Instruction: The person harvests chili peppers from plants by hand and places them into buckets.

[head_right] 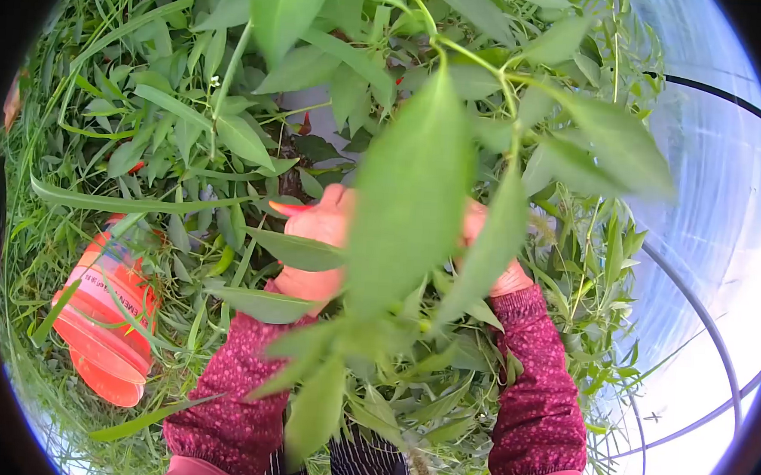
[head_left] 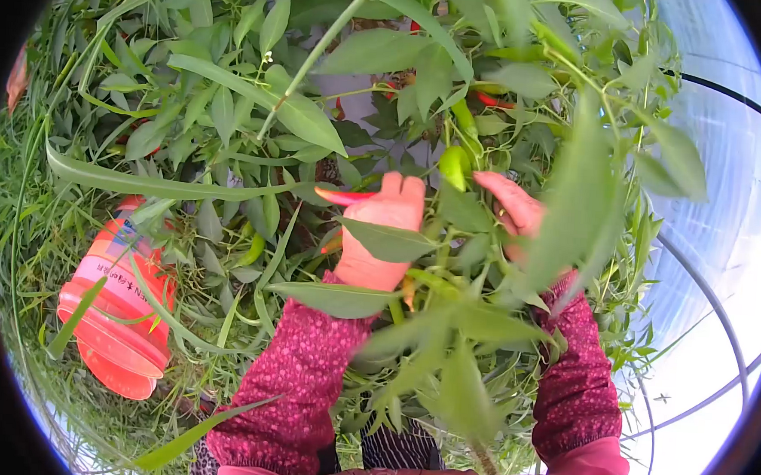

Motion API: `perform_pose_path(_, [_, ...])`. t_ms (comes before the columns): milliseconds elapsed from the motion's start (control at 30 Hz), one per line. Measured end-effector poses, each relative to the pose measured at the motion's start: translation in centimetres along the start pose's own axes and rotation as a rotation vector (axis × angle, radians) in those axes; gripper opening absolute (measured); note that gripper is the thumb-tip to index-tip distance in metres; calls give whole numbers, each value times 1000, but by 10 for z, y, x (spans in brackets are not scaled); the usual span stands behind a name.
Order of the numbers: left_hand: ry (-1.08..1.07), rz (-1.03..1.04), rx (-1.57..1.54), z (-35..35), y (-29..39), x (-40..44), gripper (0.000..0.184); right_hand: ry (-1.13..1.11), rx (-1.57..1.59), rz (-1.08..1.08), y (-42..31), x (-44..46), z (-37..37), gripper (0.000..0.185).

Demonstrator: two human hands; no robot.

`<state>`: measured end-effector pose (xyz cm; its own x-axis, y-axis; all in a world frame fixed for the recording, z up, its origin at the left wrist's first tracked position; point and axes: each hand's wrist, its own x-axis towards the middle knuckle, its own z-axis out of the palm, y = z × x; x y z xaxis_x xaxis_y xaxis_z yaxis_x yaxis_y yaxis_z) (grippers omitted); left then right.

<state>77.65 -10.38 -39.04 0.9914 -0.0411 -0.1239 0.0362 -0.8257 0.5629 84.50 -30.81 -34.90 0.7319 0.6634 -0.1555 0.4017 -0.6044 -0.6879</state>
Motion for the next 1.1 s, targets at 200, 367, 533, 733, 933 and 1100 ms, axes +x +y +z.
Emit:
perform_pose_path(200, [-170,-193,55,62,-71,27,20,-111,-100,83,16,-9,-1,65])
perform_pose_path(367, [-91,-342,-226,55,-60,75,25,-7,-126,37,13,-10,0,65])
perform_pose_path(533, [-143,-352,-317,106,-58,114,30,-83,-86,245,22,-25,2,50])
perform_pose_path(733, [-140,-422,-626,115,-51,121,35,65,216,99,28,-25,14,62])
perform_pose_path(933, [-34,-280,-691,100,-62,105,29,26,-151,172,38,-44,14,51])
perform_pose_path(1100, [-164,-368,-539,39,-41,94,29,78,36,143,20,-32,9,49])
